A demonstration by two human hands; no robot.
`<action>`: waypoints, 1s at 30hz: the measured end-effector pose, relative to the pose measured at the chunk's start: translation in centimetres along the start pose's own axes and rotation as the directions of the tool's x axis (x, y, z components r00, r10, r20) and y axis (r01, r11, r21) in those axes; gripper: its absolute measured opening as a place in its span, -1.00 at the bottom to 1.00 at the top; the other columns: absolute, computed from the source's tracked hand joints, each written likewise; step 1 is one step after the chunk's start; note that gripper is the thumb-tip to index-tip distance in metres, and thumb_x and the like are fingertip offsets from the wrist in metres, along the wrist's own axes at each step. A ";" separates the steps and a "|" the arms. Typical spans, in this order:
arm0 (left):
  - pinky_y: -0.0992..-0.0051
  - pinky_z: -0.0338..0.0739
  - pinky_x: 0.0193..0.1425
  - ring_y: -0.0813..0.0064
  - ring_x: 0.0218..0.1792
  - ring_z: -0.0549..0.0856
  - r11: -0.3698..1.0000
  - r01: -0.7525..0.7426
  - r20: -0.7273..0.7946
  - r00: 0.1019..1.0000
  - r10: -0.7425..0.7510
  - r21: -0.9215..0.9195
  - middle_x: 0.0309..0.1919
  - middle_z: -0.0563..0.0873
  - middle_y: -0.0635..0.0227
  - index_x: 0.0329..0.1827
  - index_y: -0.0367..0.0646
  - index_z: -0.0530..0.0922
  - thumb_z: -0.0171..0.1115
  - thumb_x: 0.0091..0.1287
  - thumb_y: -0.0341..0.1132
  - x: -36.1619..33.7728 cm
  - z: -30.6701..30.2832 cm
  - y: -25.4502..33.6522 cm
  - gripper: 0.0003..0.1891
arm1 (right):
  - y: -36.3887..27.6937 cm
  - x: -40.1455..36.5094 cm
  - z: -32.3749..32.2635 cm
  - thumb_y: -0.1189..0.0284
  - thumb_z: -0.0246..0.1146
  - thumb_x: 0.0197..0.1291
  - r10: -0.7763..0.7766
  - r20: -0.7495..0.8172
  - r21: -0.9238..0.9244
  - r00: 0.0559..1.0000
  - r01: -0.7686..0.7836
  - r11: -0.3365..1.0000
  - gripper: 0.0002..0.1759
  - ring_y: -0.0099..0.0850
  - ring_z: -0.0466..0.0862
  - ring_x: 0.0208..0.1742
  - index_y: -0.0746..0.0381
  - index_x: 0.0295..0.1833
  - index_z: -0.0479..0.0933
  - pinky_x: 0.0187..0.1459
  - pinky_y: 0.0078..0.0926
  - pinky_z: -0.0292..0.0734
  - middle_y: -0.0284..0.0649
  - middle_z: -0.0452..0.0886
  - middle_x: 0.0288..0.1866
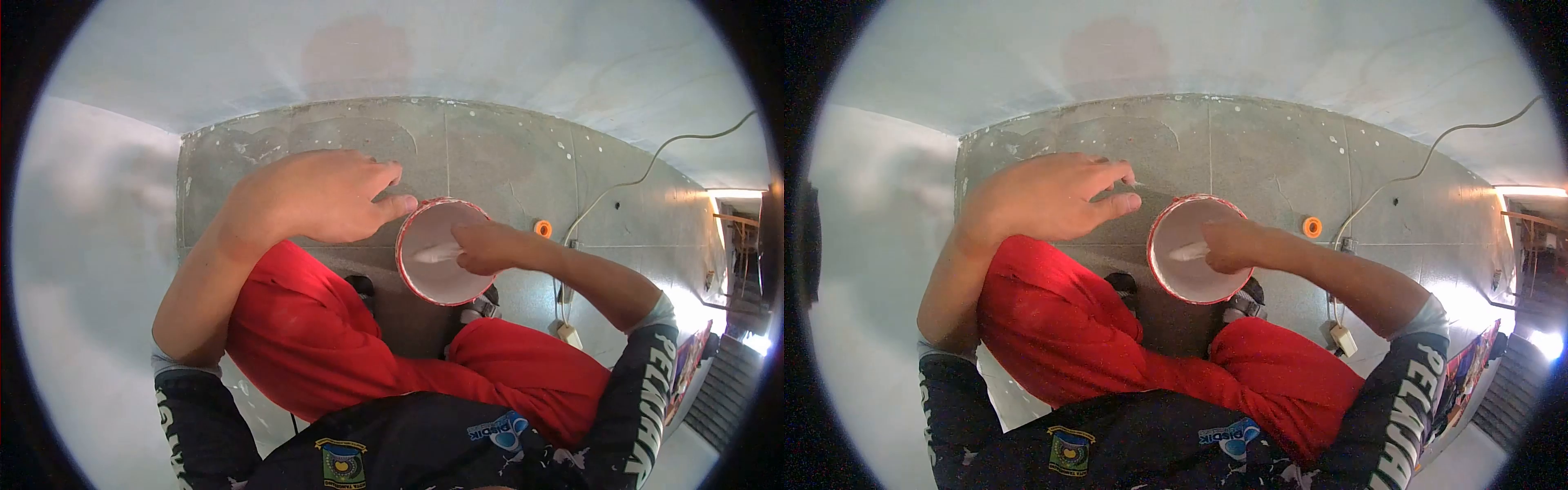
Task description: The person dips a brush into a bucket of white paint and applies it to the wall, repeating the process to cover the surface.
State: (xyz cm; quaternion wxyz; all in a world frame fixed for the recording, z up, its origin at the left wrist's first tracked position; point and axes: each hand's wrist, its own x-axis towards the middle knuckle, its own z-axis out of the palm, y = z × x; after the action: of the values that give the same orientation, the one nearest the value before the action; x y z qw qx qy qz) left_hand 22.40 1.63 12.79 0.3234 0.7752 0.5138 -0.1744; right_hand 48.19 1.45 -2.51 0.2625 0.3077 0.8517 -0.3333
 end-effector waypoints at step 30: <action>0.21 0.54 0.12 0.06 0.01 0.68 0.999 0.013 0.076 0.997 -0.011 -0.038 0.00 0.72 0.09 0.22 -0.15 0.51 -0.04 0.55 0.10 2.9 0.0 1.2 -0.49 | 10.3 -8.2 0.2 0.17 0.06 0.30 -0.399 0.353 0.935 0.846 -0.309 0.172 -0.52 -0.74 0.26 -0.76 0.36 -0.09 0.68 -0.73 -0.66 0.14 -0.41 0.47 -0.60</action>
State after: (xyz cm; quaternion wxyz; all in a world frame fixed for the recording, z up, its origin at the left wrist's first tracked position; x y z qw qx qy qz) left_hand 24.68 3.31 11.47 0.3563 0.7587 0.5091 -0.1956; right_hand 60.93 4.51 -1.42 0.2141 0.2699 0.3316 -0.8783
